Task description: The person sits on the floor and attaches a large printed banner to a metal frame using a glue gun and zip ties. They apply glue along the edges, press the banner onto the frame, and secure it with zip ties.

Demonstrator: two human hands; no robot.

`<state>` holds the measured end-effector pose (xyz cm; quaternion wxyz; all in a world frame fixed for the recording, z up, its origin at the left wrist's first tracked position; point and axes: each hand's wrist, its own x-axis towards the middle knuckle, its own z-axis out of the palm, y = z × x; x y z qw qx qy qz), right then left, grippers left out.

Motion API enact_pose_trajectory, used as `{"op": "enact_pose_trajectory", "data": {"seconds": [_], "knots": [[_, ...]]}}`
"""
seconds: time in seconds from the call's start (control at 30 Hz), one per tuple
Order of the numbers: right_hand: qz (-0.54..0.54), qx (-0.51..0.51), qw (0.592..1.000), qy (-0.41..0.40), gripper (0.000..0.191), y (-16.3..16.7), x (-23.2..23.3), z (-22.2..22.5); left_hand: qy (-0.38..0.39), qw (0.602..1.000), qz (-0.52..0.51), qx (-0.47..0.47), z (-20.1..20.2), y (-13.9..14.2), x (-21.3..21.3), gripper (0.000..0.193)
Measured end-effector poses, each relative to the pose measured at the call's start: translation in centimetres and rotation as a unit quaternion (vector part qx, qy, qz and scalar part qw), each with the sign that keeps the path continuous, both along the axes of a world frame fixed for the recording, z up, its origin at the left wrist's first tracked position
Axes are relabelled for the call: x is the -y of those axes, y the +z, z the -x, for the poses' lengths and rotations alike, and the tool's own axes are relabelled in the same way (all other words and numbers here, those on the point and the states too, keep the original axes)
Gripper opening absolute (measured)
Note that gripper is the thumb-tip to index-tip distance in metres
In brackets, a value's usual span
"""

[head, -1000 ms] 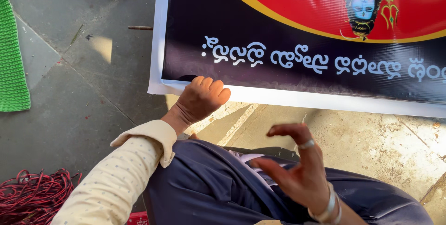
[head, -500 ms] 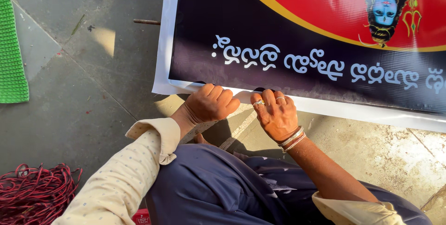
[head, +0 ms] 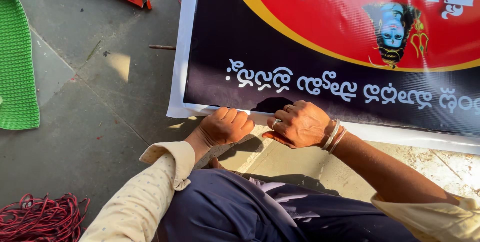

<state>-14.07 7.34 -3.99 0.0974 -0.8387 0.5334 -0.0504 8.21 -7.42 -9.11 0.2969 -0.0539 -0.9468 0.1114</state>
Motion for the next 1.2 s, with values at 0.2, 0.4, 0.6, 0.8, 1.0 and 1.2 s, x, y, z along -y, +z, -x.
{"op": "enact_pose_trajectory", "data": {"seconds": [0.2, 0.4, 0.6, 0.8, 1.0, 1.2], "knots": [[0.069, 0.033, 0.976, -0.204, 0.052, 1.1, 1.3, -0.4, -0.003, 1.000, -0.002, 0.015, 0.1, 0.3, 0.1, 0.027], [0.078, 0.000, 0.985, -0.154, 0.078, 1.6, 2.5, -1.2, 0.008, 1.000, 0.010, 0.018, 0.3, 1.4, -0.1, 0.029], [0.050, -0.031, 0.994, -0.092, 0.071, 1.6, 2.3, -1.2, -0.007, 0.999, -0.013, 0.037, 0.3, 1.4, 0.0, 0.030], [0.028, -0.052, 0.992, -0.112, 0.068, 1.0, 2.2, -1.3, -0.006, 0.998, -0.031, 0.047, 0.4, 1.8, -0.2, 0.030], [0.049, -0.031, 0.991, -0.124, 0.064, 0.9, 1.9, -1.6, -0.005, 0.997, -0.019, 0.069, 0.4, 2.9, -0.2, 0.028], [0.042, -0.015, 0.990, -0.134, 0.066, 0.5, 1.7, -1.4, -0.040, 0.958, -0.227, 0.168, 1.9, 4.7, 0.0, 0.036]]}}
